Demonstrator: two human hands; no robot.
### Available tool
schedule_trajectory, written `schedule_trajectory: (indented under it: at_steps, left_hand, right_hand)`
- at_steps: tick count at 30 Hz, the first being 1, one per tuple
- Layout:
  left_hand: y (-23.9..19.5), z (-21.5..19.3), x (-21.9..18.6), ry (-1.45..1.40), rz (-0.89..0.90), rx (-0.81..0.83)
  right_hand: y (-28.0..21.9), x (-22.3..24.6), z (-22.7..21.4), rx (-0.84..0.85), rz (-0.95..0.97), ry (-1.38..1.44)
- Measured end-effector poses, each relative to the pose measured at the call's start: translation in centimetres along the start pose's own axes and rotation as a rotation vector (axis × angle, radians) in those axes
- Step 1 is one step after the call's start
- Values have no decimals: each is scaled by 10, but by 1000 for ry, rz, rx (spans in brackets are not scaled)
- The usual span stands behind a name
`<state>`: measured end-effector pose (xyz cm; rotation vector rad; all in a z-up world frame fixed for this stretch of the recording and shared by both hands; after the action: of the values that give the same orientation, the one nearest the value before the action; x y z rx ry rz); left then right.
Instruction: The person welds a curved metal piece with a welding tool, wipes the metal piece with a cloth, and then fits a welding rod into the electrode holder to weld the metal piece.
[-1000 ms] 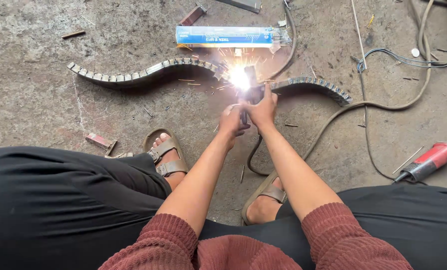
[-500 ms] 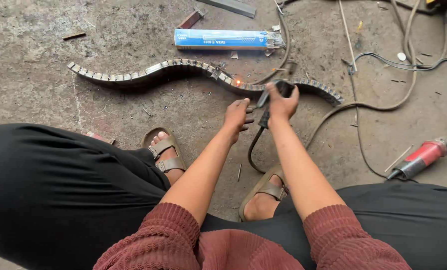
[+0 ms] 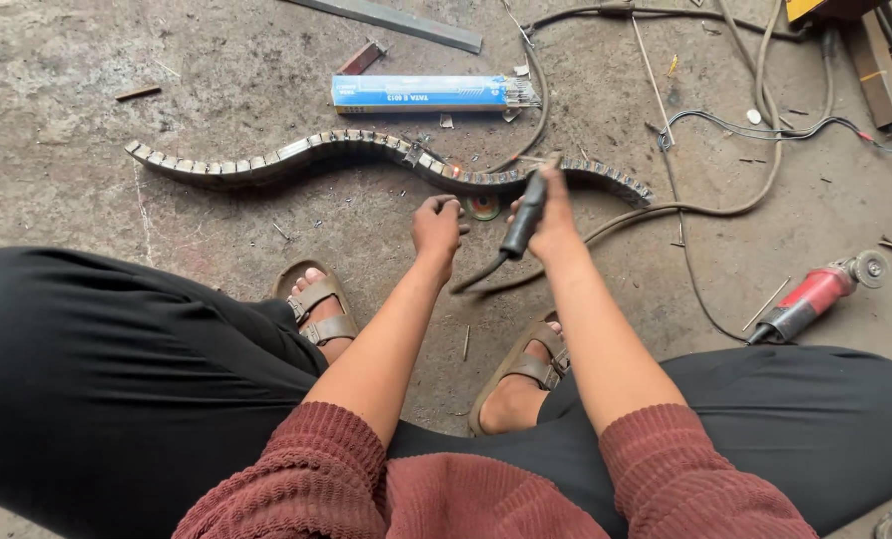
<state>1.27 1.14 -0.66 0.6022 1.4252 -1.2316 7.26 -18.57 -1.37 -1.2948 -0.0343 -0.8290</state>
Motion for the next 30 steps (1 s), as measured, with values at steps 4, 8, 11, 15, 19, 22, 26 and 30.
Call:
schedule_trajectory:
  at_steps: [4, 8, 11, 15, 19, 22, 26, 30]
  left_hand:
    - [-2, -4, 10, -16, -118, 145]
    - [0, -15, 22, 17, -168, 18]
    - [-2, -27, 24, 108, -110, -38]
    - [-5, -39, 20, 240, 64, -106]
    - [-1, -39, 22, 135, 52, -10]
    - [-4, -31, 26, 87, 53, 38]
    - [-8, -20, 12, -45, -72, 158]
    - [-14, -19, -8, 39, -114, 123]
  right_hand:
    - [5, -42, 24, -136, -355, -467]
    - [-9, -78, 51, -437, -650, -969]
    - [-13, -97, 72, -502, -652, -1050]
    - [-6, -115, 80, -448, -618, -981]
    - [12, -119, 63, -517, -738, -989]
    - [18, -117, 51, -581, -641, -1004]
    - [4, -98, 53, -605, -636, -975]
    - [-9, -81, 63, -531, -652, -973]
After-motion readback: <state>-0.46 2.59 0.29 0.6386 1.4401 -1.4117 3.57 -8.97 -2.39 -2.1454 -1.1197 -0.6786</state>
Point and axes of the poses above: each hand's wrist, its own y-axis towards the middle knuckle, its own z-axis out of the palm, x = y × z, the point moved 2 cm from there along y, towards the middle knuckle, and after that the axes turned 15 degrees about z, right-handed, at the moved point
